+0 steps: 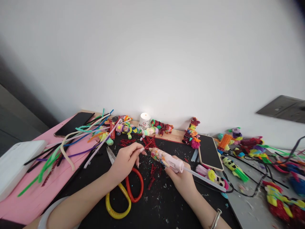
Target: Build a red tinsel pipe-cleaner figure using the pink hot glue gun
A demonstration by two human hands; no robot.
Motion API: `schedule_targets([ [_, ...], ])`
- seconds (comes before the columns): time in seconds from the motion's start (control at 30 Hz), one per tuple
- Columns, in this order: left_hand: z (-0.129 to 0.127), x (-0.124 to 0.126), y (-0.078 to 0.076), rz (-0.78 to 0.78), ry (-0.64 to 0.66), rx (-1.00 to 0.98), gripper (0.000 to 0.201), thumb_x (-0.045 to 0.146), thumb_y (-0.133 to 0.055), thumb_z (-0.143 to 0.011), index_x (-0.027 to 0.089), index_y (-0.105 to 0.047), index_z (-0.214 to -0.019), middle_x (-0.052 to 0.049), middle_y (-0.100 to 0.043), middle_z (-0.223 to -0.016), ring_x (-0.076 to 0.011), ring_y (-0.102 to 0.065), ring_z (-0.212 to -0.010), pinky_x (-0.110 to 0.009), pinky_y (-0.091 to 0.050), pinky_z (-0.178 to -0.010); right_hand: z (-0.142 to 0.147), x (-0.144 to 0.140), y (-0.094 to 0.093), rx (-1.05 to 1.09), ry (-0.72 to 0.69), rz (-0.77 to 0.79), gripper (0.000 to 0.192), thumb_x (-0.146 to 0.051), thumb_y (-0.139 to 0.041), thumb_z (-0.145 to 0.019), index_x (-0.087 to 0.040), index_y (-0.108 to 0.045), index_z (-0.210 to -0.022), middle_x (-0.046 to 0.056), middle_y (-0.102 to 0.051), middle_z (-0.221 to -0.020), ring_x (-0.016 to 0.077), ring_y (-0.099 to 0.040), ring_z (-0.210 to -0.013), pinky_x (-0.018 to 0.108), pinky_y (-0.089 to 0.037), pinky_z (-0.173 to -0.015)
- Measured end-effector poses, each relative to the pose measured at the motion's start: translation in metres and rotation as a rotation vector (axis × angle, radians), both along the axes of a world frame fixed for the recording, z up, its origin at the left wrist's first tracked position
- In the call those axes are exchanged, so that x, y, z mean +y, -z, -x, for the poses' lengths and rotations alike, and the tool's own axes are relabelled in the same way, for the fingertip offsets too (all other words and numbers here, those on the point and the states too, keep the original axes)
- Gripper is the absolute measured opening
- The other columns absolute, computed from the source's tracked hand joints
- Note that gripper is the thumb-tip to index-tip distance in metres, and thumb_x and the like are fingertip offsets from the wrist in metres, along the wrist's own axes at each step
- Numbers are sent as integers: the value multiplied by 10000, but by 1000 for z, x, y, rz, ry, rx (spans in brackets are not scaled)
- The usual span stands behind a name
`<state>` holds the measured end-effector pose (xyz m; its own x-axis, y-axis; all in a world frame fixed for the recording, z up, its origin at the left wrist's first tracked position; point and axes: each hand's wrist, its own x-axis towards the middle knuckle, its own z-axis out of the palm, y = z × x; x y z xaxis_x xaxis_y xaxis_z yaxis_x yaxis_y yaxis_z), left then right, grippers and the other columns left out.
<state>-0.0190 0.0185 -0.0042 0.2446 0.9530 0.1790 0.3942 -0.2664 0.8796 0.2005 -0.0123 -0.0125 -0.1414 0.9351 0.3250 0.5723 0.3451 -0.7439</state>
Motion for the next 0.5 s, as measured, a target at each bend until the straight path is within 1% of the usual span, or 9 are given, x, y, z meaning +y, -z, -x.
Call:
schedule_targets([
  [0.2, -1, 0, -2, -10, -3, -10, 193, 244, -385, -911, 184, -557, -847, 37, -584, -581, -110, -537, -457, -227, -434, -559, -1, 0, 4, 8, 24, 23, 24, -168, -566, -744, -187, -581, -741, -22, -603, -641, 140, -546, -555, 228, -432, -530],
  [0.4, 0, 0, -2, -19, -24, -12, 193, 241, -383, -910, 186, -558, -849, 51, -530, -512, -121, -533, -456, -232, -430, -561, -1, 0, 2, 0, 30, 18, 27, -179, -562, -747, -188, -582, -732, -18, -603, -632, 146, -546, -552, 232, -432, -522],
  [0.5, 1, 1, -2, -21, -30, -10, 196, 250, -382, -911, 185, -557, -852, 45, -545, -524, -124, -534, -460, -235, -425, -556, -1, 1, 2, -18, 39, -1, 48, -188, -566, -751, -184, -573, -704, -16, -590, -621, 142, -533, -540, 233, -421, -515],
])
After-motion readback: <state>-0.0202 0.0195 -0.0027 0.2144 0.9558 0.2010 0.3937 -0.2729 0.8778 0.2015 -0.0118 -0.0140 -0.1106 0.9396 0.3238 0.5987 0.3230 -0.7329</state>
